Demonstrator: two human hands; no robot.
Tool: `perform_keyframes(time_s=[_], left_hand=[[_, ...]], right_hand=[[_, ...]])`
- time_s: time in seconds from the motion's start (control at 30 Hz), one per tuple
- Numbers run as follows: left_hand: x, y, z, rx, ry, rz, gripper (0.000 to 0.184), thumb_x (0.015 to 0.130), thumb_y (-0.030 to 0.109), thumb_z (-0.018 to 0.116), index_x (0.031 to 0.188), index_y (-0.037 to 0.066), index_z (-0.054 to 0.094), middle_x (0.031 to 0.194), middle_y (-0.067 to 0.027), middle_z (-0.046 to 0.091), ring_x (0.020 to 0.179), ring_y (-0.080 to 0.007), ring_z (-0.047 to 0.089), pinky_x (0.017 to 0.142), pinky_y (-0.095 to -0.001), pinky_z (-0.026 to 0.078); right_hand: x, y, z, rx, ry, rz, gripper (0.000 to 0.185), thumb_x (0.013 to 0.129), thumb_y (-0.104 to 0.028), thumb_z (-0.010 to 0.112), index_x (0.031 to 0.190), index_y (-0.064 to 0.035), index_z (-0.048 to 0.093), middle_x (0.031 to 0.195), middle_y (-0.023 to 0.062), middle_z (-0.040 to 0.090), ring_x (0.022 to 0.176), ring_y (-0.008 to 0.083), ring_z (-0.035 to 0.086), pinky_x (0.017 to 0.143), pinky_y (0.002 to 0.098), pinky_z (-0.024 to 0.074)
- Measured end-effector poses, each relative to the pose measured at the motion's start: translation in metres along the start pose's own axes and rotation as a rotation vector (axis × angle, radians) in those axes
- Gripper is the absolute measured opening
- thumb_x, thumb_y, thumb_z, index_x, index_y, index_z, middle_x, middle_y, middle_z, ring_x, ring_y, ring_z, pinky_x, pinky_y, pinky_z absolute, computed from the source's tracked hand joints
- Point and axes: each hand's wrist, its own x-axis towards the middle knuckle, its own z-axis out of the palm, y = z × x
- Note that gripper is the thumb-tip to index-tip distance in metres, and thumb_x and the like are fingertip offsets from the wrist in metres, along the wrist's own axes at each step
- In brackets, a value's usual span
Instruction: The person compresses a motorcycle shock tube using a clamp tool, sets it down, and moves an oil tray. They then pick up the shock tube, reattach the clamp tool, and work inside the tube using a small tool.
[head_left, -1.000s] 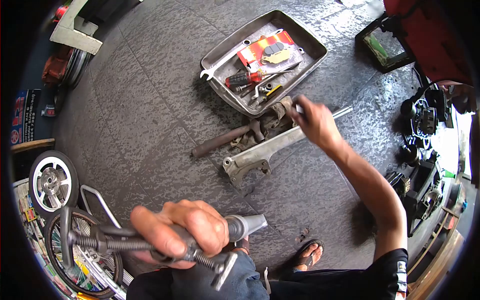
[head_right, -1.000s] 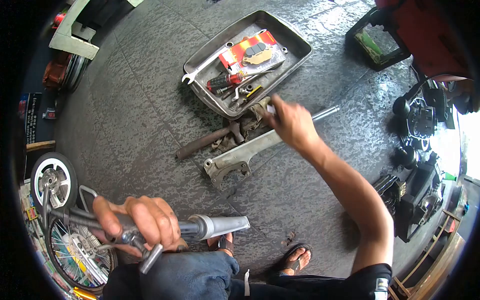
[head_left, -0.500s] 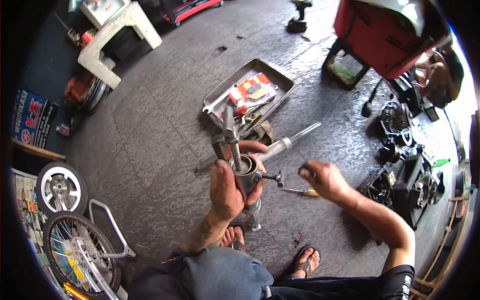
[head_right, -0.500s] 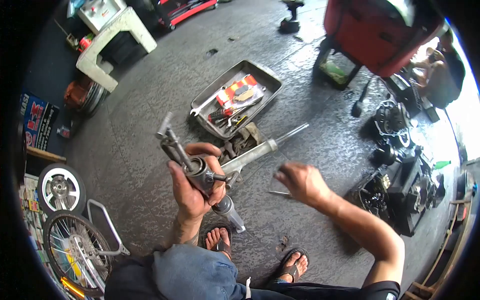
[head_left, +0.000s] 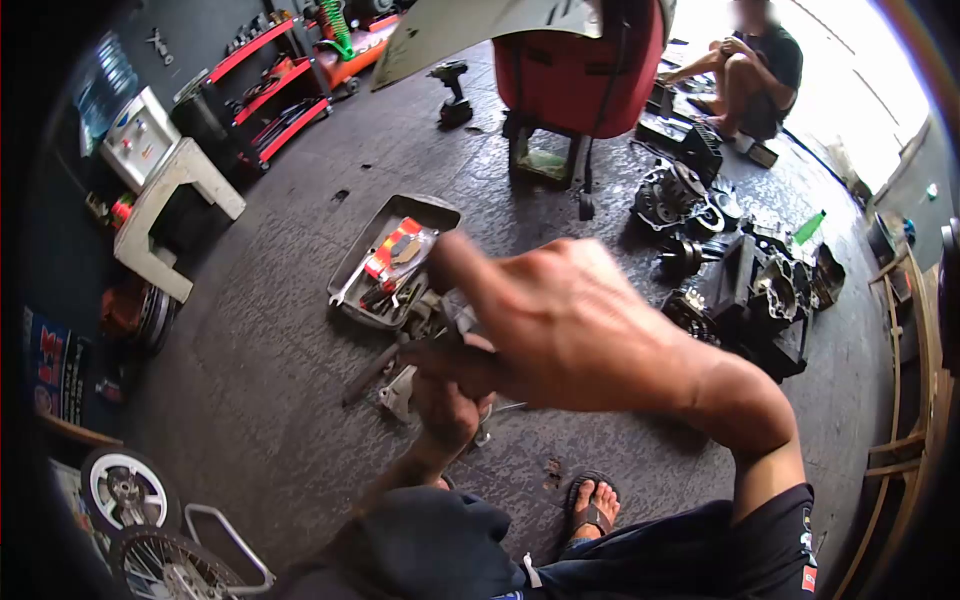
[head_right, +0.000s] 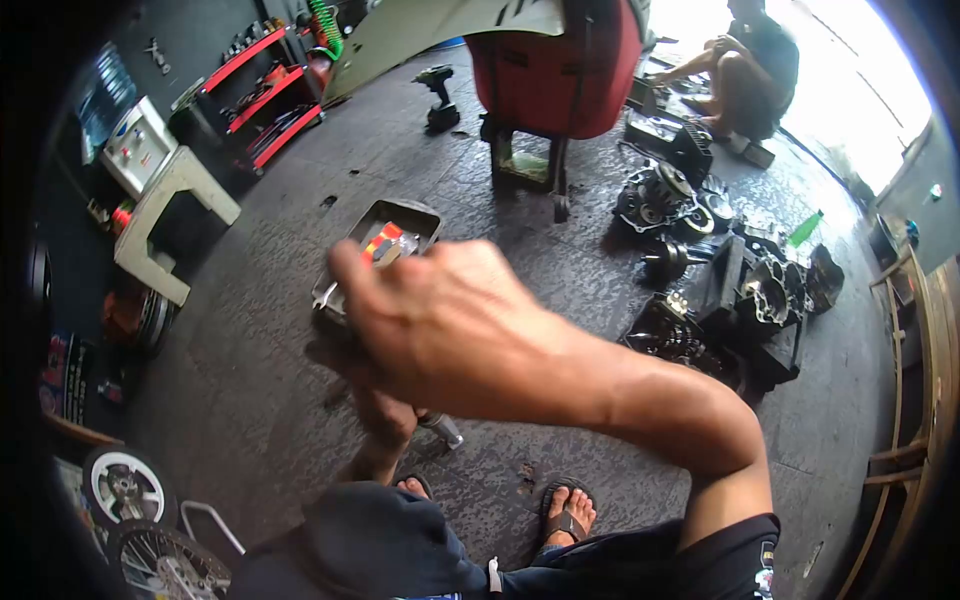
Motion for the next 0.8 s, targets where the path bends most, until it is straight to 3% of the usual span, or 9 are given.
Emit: perform_keyframes(time_s=[0.1, 0.13, 0.3, 0.4, 0.5, 0.6, 0.7, 0.8], left_hand=[[0.0, -0.008, -0.002, -0.055, -0.013, 0.014, 0.07, 0.084, 0.07, 0.036, 0.097, 0.002, 0.049, 0.057, -0.0002, 0.047, 0.043, -0.0058, 0.041, 0.038, -0.0217, 0.031], [0.003, 0.03, 0.014, 0.076, 0.065, -0.139, 0.075, 0.083, 0.072, 0.034, 0.104, 0.001, 0.047, 0.055, 0.0001, 0.045, 0.043, -0.0055, 0.04, 0.038, -0.021, 0.03], [0.01, 0.038, 0.024, -0.023, 0.119, -0.102, 0.078, 0.084, 0.069, 0.036, 0.115, -0.001, 0.044, 0.056, 0.0002, 0.047, 0.045, -0.0051, 0.042, 0.038, -0.0213, 0.032], [0.01, 0.035, 0.022, -0.017, 0.081, -0.076, 0.076, 0.084, 0.068, 0.038, 0.116, -0.001, 0.043, 0.057, -0.0001, 0.048, 0.045, -0.0055, 0.043, 0.038, -0.0217, 0.032], [0.012, 0.036, 0.023, 0.012, 0.164, -0.011, 0.072, 0.086, 0.066, 0.036, 0.11, -0.001, 0.047, 0.057, -0.0001, 0.049, 0.044, -0.0064, 0.043, 0.038, -0.0227, 0.033], [0.011, 0.035, 0.017, 0.073, 0.123, -0.094, 0.069, 0.088, 0.065, 0.034, 0.097, 0.0, 0.053, 0.055, 0.0005, 0.049, 0.042, -0.0066, 0.042, 0.038, -0.0226, 0.032], [0.01, 0.036, 0.016, -0.124, 0.138, -0.079, 0.067, 0.089, 0.064, 0.032, 0.083, 0.002, 0.056, 0.051, 0.002, 0.047, 0.039, -0.0063, 0.04, 0.036, -0.0223, 0.029], [0.013, 0.041, 0.007, -0.032, -0.033, -0.141, 0.065, 0.091, 0.062, 0.03, 0.079, 0.004, 0.056, 0.05, 0.0024, 0.044, 0.038, -0.0055, 0.038, 0.035, -0.0214, 0.027]], right_hand=[[-0.004, 0.009, -0.001, -0.016, 0.063, -0.026, 0.046, 0.087, -0.047, 0.054, 0.078, -0.0021, 0.052, 0.056, 0.013, 0.057, 0.052, 0.0305, 0.061, 0.045, 0.0389, 0.0455], [-0.004, 0.006, 0.001, 0.017, 0.069, -0.006, 0.044, 0.089, -0.044, 0.053, 0.07, -0.0036, 0.053, 0.055, 0.0126, 0.056, 0.053, 0.0314, 0.061, 0.047, 0.0391, 0.0459], [-0.001, 0.006, 0.008, -0.009, 0.064, -0.02, 0.038, 0.089, -0.036, 0.052, 0.071, -0.0027, 0.052, 0.053, 0.013, 0.054, 0.052, 0.0326, 0.059, 0.048, 0.0408, 0.0455], [0.0, 0.007, 0.015, -0.003, 0.115, 0.004, 0.031, 0.089, -0.027, 0.054, 0.068, -0.0049, 0.046, 0.056, 0.0101, 0.049, 0.05, 0.0306, 0.053, 0.047, 0.0399, 0.0401], [0.004, 0.008, 0.019, -0.005, 0.133, -0.007, 0.029, 0.087, -0.025, 0.054, 0.069, -0.0052, 0.045, 0.054, 0.01, 0.047, 0.05, 0.031, 0.053, 0.047, 0.0406, 0.0404], [0.007, 0.01, 0.021, -0.015, 0.151, -0.055, 0.026, 0.087, -0.022, 0.054, 0.07, -0.005, 0.043, 0.056, 0.0091, 0.046, 0.052, 0.0303, 0.053, 0.048, 0.0411, 0.0407], [0.014, 0.02, 0.018, 0.001, 0.115, -0.188, 0.022, 0.086, -0.019, 0.056, 0.074, -0.0045, 0.044, 0.066, 0.0095, 0.05, 0.06, 0.0293, 0.056, 0.052, 0.0411, 0.0431], [0.022, 0.038, 0.019, 0.089, 0.082, -0.482, 0.018, 0.084, -0.02, 0.06, 0.084, -0.0038, 0.051, 0.082, 0.01, 0.052, 0.075, 0.03, 0.057, 0.063, 0.0402, 0.0475]])
